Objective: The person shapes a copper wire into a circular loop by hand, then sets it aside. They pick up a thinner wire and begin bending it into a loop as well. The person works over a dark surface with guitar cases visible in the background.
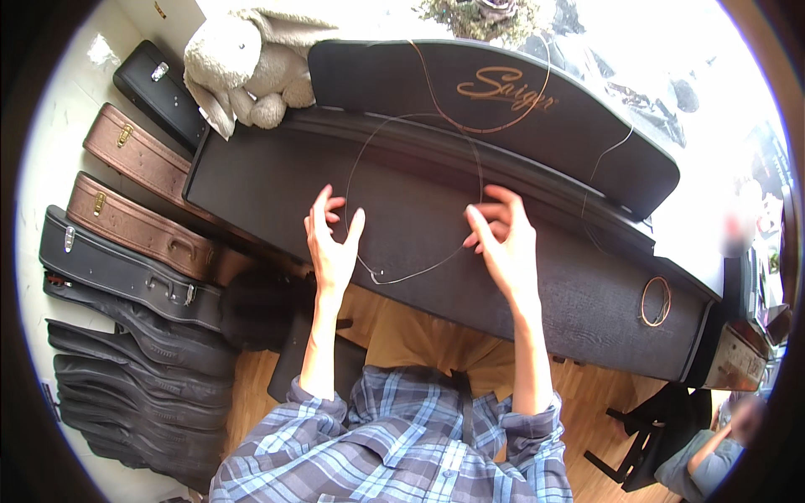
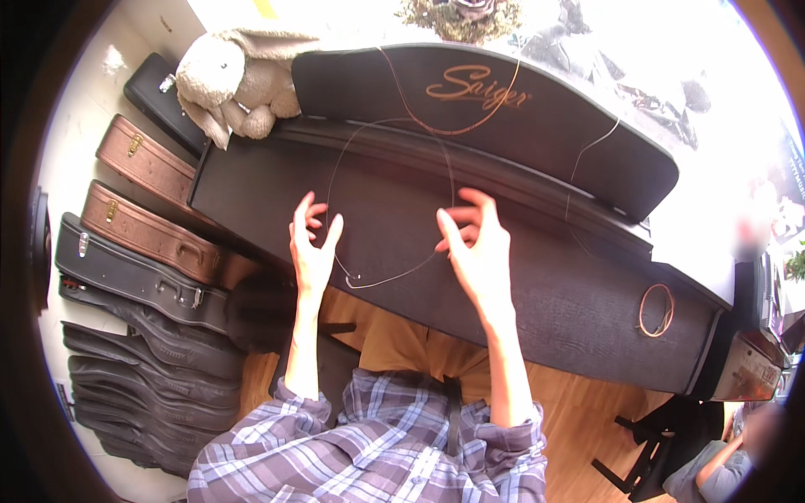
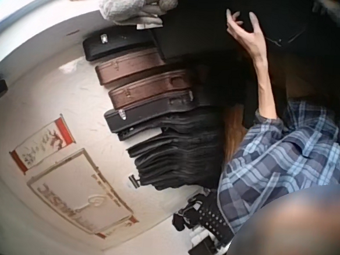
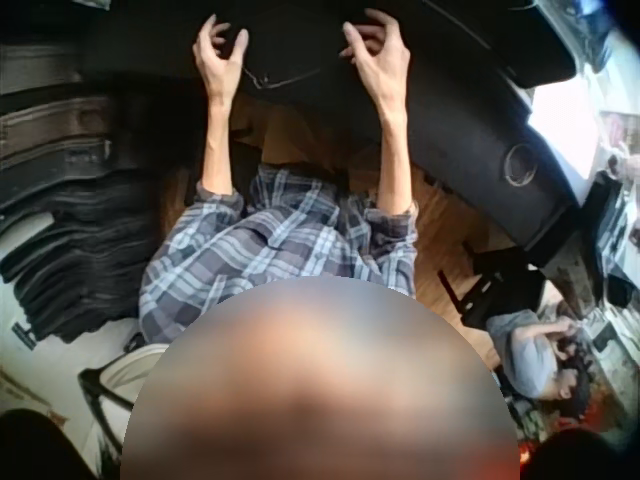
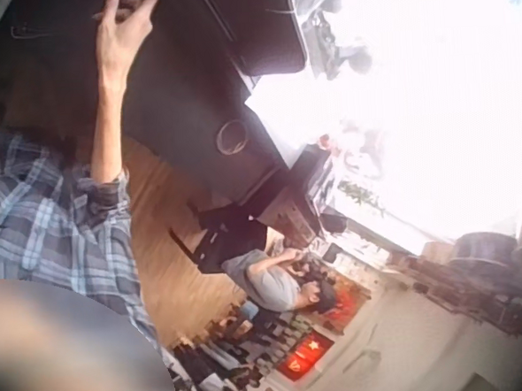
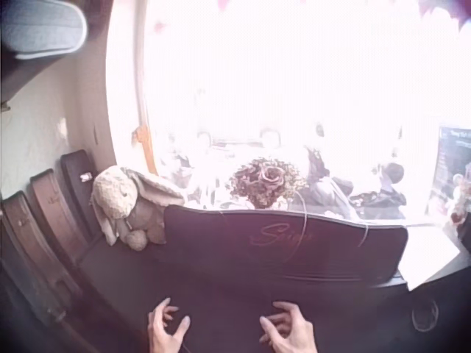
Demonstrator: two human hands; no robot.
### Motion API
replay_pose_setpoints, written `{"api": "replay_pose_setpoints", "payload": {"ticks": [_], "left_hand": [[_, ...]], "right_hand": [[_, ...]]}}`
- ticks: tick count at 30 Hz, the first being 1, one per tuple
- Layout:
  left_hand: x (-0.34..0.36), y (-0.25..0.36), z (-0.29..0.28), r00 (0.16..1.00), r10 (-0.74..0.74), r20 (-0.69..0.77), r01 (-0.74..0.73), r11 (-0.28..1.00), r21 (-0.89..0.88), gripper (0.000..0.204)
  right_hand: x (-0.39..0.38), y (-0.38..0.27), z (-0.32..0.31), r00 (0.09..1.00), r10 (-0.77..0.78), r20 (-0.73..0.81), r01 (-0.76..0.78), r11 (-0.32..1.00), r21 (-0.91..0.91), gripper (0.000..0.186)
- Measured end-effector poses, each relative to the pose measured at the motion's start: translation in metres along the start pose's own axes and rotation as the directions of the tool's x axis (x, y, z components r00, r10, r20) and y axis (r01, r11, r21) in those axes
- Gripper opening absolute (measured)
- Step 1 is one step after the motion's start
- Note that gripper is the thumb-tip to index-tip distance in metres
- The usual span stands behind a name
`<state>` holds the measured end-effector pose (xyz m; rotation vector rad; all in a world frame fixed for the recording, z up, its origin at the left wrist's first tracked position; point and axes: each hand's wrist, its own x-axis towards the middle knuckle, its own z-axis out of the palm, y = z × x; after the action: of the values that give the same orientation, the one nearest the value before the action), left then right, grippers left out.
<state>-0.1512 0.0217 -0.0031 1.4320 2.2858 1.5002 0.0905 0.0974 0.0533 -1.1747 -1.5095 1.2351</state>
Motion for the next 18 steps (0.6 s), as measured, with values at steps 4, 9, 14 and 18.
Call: {"api": "replay_pose_setpoints", "payload": {"ticks": [4, 9, 14, 18], "left_hand": [[-0.002, -0.003, -0.005, 0.999, -0.011, 0.041, 0.014, 0.997, -0.076, 0.038], [-0.007, 0.003, -0.005, 0.994, -0.109, 0.003, 0.099, 0.889, -0.446, 0.021], [-0.014, 0.013, 0.003, 0.997, -0.08, 0.006, 0.071, 0.846, -0.528, 0.022], [-0.018, 0.017, 0.01, 0.993, -0.094, 0.076, 0.12, 0.826, -0.551, 0.02]], "right_hand": [[-0.009, 0.004, 0.004, 0.998, 0.054, 0.014, -0.055, 0.988, 0.144, 0.017], [-0.022, 0.002, -0.014, 0.984, -0.095, -0.152, 0.118, 0.982, 0.148, 0.015], [-0.025, -0.01, -0.03, 0.927, -0.269, -0.261, 0.301, 0.95, 0.089, 0.015], [-0.03, -0.021, -0.042, 0.856, -0.382, -0.348, 0.425, 0.903, 0.054, 0.015]]}}
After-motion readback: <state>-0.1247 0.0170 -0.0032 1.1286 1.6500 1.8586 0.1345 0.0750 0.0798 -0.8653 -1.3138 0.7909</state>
